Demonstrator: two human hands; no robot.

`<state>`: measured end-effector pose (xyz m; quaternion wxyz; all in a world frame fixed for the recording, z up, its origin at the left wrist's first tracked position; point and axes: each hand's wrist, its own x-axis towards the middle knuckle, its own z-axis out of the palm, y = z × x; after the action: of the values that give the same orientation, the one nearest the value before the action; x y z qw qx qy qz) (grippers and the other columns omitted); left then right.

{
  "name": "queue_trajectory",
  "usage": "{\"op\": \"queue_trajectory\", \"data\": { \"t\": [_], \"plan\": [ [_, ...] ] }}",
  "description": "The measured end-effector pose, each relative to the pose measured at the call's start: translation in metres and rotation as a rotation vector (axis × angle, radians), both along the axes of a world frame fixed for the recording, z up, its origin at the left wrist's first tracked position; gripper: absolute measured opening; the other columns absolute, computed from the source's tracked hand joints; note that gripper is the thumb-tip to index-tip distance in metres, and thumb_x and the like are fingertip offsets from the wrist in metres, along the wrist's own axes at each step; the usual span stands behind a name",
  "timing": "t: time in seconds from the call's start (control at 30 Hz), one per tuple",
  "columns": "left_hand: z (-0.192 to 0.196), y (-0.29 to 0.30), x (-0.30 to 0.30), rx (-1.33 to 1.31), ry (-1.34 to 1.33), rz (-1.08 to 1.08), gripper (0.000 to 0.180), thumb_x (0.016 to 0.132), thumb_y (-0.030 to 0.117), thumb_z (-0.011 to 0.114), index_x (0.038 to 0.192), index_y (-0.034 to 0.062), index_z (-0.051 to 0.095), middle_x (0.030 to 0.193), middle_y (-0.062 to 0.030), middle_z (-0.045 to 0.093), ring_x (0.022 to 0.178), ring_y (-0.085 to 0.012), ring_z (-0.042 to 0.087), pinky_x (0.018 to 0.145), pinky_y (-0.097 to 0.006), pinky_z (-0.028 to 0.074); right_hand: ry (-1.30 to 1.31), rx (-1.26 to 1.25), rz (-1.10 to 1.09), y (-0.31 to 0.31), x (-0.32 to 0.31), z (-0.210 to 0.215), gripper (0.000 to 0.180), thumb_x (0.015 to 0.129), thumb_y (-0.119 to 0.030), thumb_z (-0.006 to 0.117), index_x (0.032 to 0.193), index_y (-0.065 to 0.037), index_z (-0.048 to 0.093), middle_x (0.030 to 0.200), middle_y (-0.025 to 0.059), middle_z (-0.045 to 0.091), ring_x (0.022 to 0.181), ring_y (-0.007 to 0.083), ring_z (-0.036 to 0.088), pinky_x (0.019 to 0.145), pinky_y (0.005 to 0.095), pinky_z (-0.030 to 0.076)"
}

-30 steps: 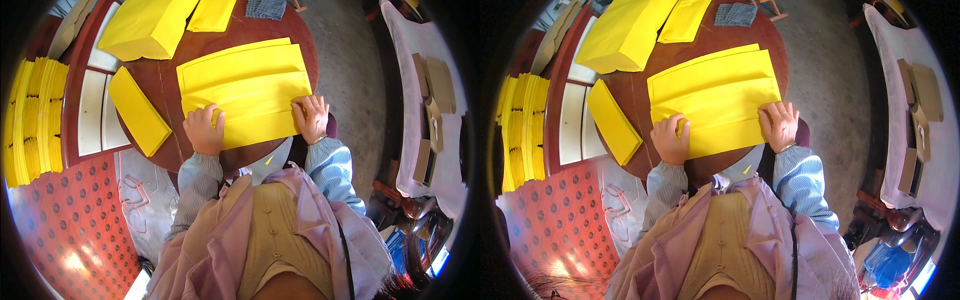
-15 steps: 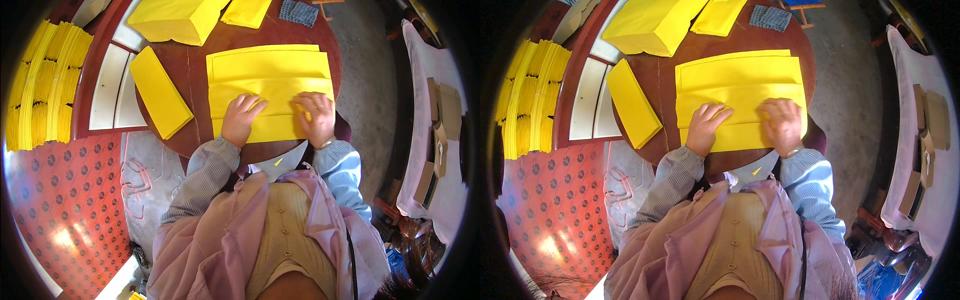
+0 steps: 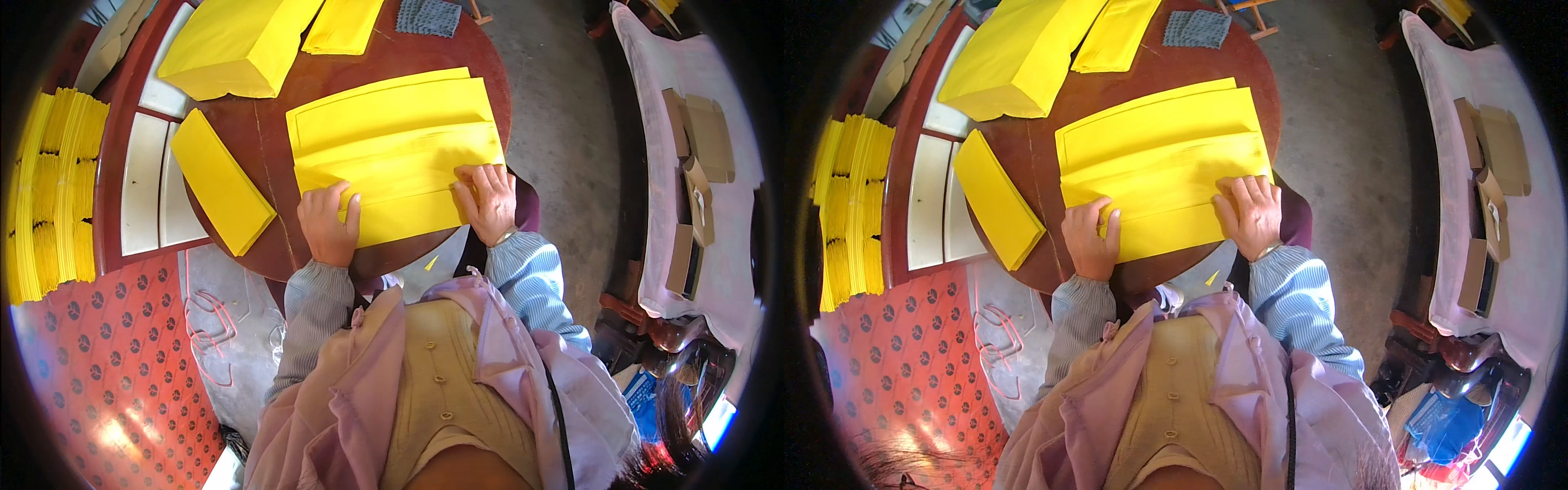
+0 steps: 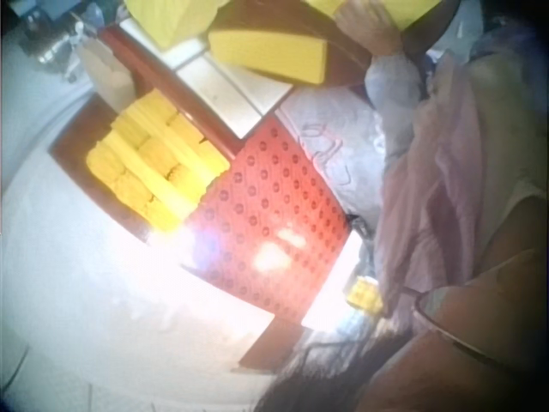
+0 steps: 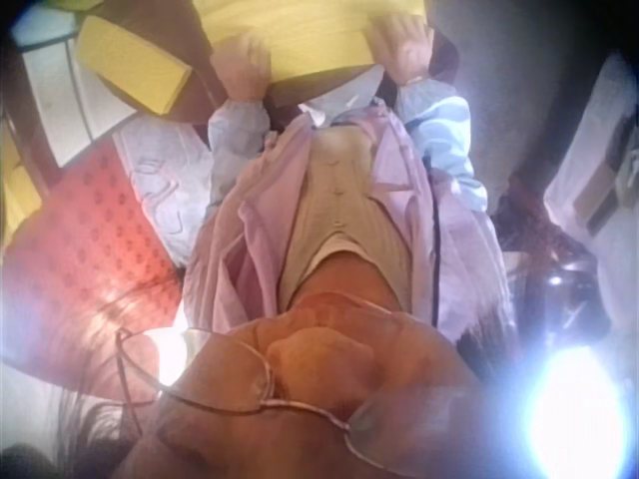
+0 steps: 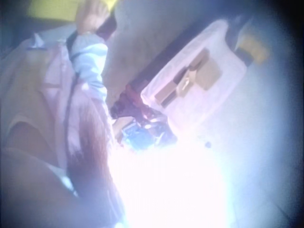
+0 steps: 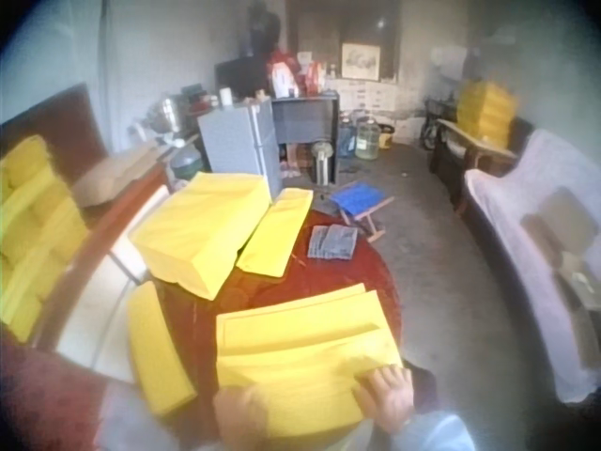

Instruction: The person folds yellow paper sheets by hand on a round table, aligning edges and pressing creases. They handle sheets one at a time, stacking finished pieces and occasionally adjusting the pile.

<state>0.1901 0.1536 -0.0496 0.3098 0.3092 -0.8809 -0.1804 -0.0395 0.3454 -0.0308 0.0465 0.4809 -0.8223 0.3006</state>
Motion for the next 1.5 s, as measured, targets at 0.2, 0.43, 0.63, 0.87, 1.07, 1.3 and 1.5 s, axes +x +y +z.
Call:
{"op": "queue_trajectory", "data": {
  "t": [0.2,0.43,0.63,0.87,1.07,1.3,1.5],
  "plan": [
    [-0.002,-0.011,0.005,-0.068,-0.101,0.129,0.015,0.089,0.019,0.078,0.098,0.0132,0.068,0.090,-0.0071,0.061,0.091,-0.0320,0.059,0.083,-0.046,0.044,-0.006,0.019,-0.138,-0.004,-0.018,-0.007,0.010,0.091,-0.020,0.075,0.093,-0.011,0.071,0.090,0.0067,0.073,0.088,0.0282,0.066,0.081,0.0452,0.045],
    [0.001,-0.016,0.007,-0.207,0.004,-0.004,0.018,0.085,0.006,0.070,0.103,0.0119,0.070,0.101,-0.0102,0.066,0.099,-0.0344,0.062,0.091,-0.047,0.047,0.008,0.015,-0.155,-0.001,-0.019,-0.012,0.012,0.092,-0.019,0.075,0.100,-0.010,0.073,0.098,0.0083,0.074,0.093,0.0293,0.066,0.087,0.0459,0.048],
    [0.000,-0.020,0.004,0.006,0.037,-0.274,0.021,0.087,0.003,0.067,0.107,0.0094,0.072,0.107,-0.0129,0.068,0.105,-0.0365,0.062,0.091,-0.044,0.049,0.081,0.002,-0.158,0.007,-0.024,-0.013,0.014,0.090,-0.017,0.073,0.103,-0.012,0.077,0.104,0.0087,0.072,0.101,0.0298,0.064,0.089,0.0477,0.047],
    [0.004,0.006,-0.004,-0.041,0.005,0.028,0.023,0.086,0.025,0.081,0.105,0.0136,0.074,0.100,-0.0065,0.065,0.100,-0.0305,0.060,0.086,-0.045,0.044,0.103,0.012,-0.148,0.012,-0.029,-0.017,0.014,0.089,-0.016,0.072,0.101,-0.012,0.076,0.101,0.0080,0.071,0.102,0.0297,0.063,0.090,0.0485,0.045],
    [0.002,0.019,-0.027,-0.164,-0.129,0.147,0.036,0.081,0.042,0.084,0.112,0.0240,0.075,0.103,-0.0047,0.061,0.108,-0.0280,0.057,0.093,-0.050,0.040,0.159,0.063,-0.206,0.011,-0.028,-0.004,0.011,0.087,-0.017,0.072,0.097,-0.013,0.075,0.101,0.0071,0.071,0.104,0.0299,0.063,0.093,0.0484,0.044],
    [0.000,0.020,-0.029,-0.178,-0.133,0.145,0.039,0.080,0.041,0.086,0.113,0.0244,0.075,0.109,-0.0049,0.060,0.111,-0.0281,0.056,0.096,-0.050,0.039,0.067,-0.059,0.196,-0.040,0.019,0.005,0.026,0.081,-0.014,0.074,0.107,-0.015,0.077,0.115,0.0026,0.072,0.111,0.0264,0.063,0.098,0.0447,0.045],
    [0.003,0.008,-0.011,-0.129,-0.059,0.038,0.028,0.084,0.029,0.084,0.107,0.0174,0.074,0.100,-0.0070,0.061,0.103,-0.0313,0.059,0.087,-0.047,0.046,0.060,-0.077,0.125,-0.021,0.013,-0.001,0.018,0.085,-0.015,0.076,0.103,-0.014,0.078,0.108,0.0024,0.073,0.105,0.0260,0.065,0.091,0.0435,0.045]
  ]
}}
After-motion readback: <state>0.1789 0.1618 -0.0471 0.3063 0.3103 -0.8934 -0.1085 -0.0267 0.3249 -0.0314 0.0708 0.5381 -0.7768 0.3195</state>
